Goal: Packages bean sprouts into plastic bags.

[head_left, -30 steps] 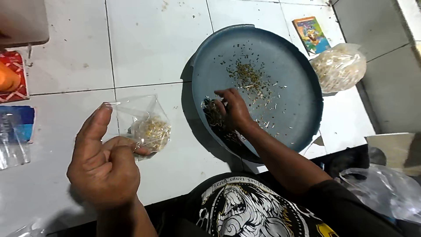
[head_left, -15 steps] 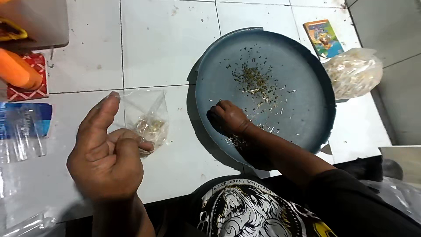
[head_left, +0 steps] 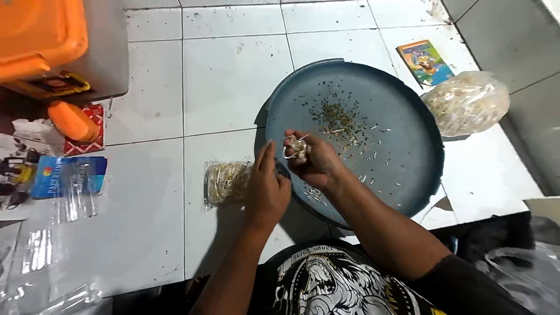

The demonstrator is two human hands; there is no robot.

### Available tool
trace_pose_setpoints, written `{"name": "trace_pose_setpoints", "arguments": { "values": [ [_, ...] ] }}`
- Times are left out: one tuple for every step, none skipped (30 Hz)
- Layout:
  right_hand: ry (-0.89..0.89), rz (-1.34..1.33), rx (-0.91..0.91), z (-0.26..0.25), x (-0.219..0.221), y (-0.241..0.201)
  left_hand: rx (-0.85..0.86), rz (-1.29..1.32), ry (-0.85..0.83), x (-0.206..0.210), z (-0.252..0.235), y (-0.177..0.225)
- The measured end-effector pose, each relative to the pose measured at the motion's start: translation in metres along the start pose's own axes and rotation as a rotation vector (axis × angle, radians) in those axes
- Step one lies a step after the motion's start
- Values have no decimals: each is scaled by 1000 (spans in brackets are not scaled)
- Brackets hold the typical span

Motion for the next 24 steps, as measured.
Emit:
{"name": "trace_pose_setpoints", "arguments": {
  "values": [
    [65, 33, -5, 4, 8, 4, 28, 63, 48, 0, 3, 0],
    [127, 81, -23, 7, 15, 7, 56, 99, 93, -2, 6, 2],
    [182, 164, -62, 11, 21, 8, 76, 120, 114, -6, 9, 4],
    [223, 272, -130, 15, 27, 6, 111, 165, 132, -10, 10, 6],
    [244, 390, -219, 19, 33, 3, 154, 198, 158, -14, 11, 9],
    [226, 532, -322, 23, 40, -1, 185, 205, 183, -19, 13, 11],
    [190, 706, -424, 28, 47, -5, 198, 203, 199, -24, 14, 13],
    [147, 912, -518, 34, 54, -8, 192, 206, 211, -29, 16, 13],
    [100, 1118, -599, 38, 62, -10, 173, 212, 217, -34, 17, 12],
    [65, 1315, -645, 43, 70, -11, 147, 220, 222, -38, 17, 10],
    [55, 1465, -682, 47, 76, -13, 125, 229, 213, -41, 17, 8],
    [66, 1548, -730, 51, 78, -17, 101, 245, 208, -43, 17, 4],
    [78, 1562, -799, 55, 79, -23, 79, 290, 217, -46, 16, 0],
    [85, 1517, -865, 57, 76, -33, 58, 347, 215, -48, 15, -3],
    [99, 1455, -903, 58, 70, -45, 58, 395, 213, -53, 15, -4],
    [129, 1421, -903, 56, 59, -57, 64, 434, 209, -61, 16, -3],
    [177, 1446, -865, 50, 43, -68, 72, 466, 209, -72, 17, 0],
    [231, 1541, -773, 41, 22, -74, 96, 505, 220, -85, 18, 6],
    [276, 1670, -618, 29, -3, -74, 128, 530, 233, -99, 21, 13],
    [296, 1796, -406, 17, -30, -65, 163, 543, 252, -113, 23, 21],
    [300, 1880, -213, 8, -54, -51, 196, 551, 267, -125, 26, 27],
    [305, 1927, -81, 3, -73, -35, 220, 557, 292, -135, 28, 30],
    [328, 1944, -7, 0, -87, -20, 238, 564, 320, -143, 30, 32],
    [348, 1934, 14, -3, -94, -8, 244, 565, 348, -149, 32, 32]
  ]
}}
Point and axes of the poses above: each hand's wrist, its own z-axis away from the middle knuckle, its own x-axis out of the palm, y = z × x, the point moved 8 cm from there along -z, towards the middle knuckle, and after that the axes turned 15 degrees about z, right-handed, at the moved point
